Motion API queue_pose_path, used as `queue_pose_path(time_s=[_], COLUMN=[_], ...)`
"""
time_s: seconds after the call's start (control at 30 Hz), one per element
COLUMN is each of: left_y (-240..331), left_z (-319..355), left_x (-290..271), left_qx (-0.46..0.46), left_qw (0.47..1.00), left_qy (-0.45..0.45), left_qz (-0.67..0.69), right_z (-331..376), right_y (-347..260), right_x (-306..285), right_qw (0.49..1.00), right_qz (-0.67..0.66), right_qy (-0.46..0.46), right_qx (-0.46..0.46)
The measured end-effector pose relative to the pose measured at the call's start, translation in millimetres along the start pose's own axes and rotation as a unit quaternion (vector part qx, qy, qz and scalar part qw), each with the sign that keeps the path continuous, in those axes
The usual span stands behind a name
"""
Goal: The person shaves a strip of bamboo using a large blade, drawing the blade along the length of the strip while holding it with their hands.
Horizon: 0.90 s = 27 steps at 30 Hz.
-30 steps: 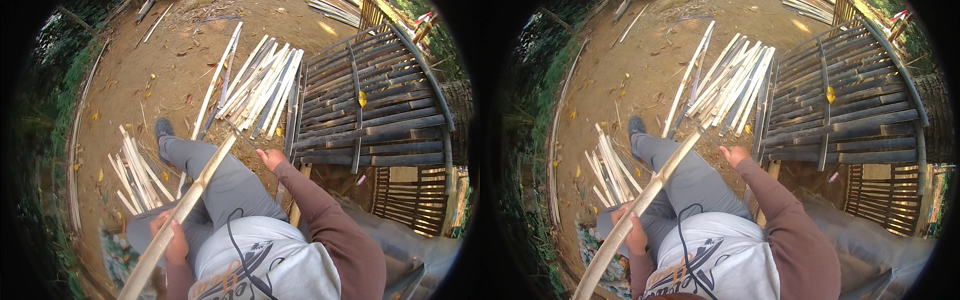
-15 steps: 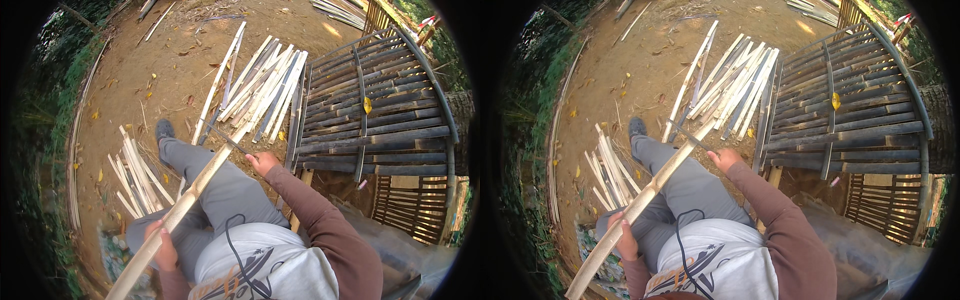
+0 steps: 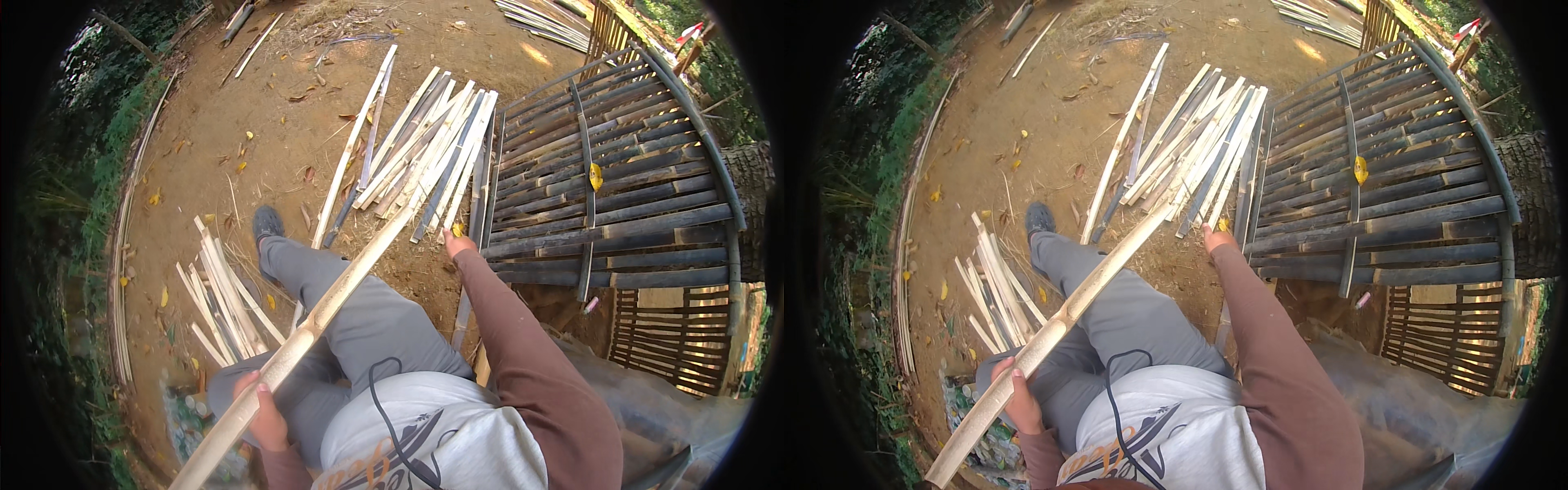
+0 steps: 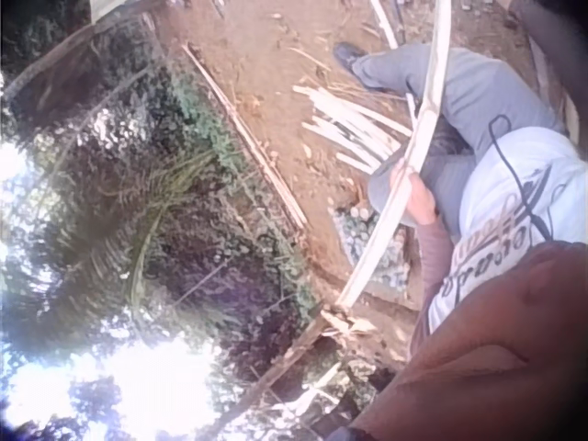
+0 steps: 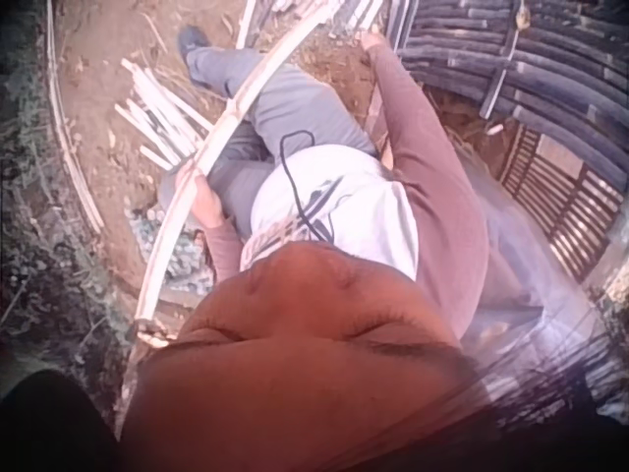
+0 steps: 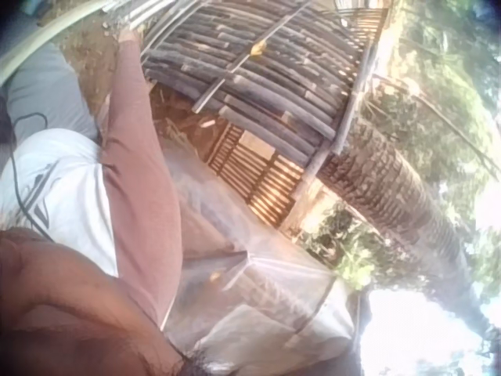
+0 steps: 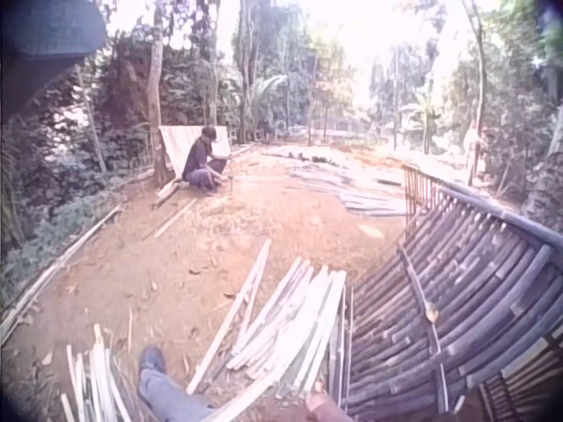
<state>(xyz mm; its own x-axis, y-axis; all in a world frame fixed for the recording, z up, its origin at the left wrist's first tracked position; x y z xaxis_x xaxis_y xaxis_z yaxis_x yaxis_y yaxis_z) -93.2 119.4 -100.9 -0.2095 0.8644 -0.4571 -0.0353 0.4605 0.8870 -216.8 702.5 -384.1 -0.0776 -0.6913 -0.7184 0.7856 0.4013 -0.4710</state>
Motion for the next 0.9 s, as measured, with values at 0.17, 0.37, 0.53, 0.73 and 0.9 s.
queue_pose_path(time_s=[0.17, 0.37, 0.53, 0.73, 0.9], left_y=[1, 66, 140, 265, 224], left_z=[6, -51, -157, -254, -235], left_x=[11, 34, 3, -96, -71], left_qx=[-0.076, -0.042, 0.07, 0.143, 0.036], left_qw=[0.993, 0.991, 0.965, 0.916, 0.908], left_qy=[0.003, -0.066, -0.05, 0.066, -0.036], left_qz=[0.091, 0.108, 0.249, 0.368, 0.415], right_z=[3, 93, 152, 231, 253], right_y=[-12, -91, -206, -296, -288], right_x=[9, -17, -70, -191, -216], right_qw=[0.974, 0.888, 0.839, 0.766, 0.74], right_qz=[-0.211, -0.34, -0.377, -0.385, -0.426], right_qy=[-0.025, -0.113, -0.195, -0.169, -0.173], right_qx=[-0.081, -0.288, -0.341, -0.486, -0.491])
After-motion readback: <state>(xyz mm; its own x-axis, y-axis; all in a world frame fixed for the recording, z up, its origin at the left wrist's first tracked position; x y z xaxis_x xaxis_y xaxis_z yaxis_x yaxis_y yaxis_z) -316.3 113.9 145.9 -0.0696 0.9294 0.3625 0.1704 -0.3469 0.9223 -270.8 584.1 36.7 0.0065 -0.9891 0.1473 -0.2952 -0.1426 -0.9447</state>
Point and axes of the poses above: each hand's wrist, its own z-axis away from the middle knuckle, its own x-axis out of the palm, y = z × x, the point moved 7 cm from there along -z, towards the middle knuckle, and after that the axes turned 6 degrees about -z, right-handed, at the moved point
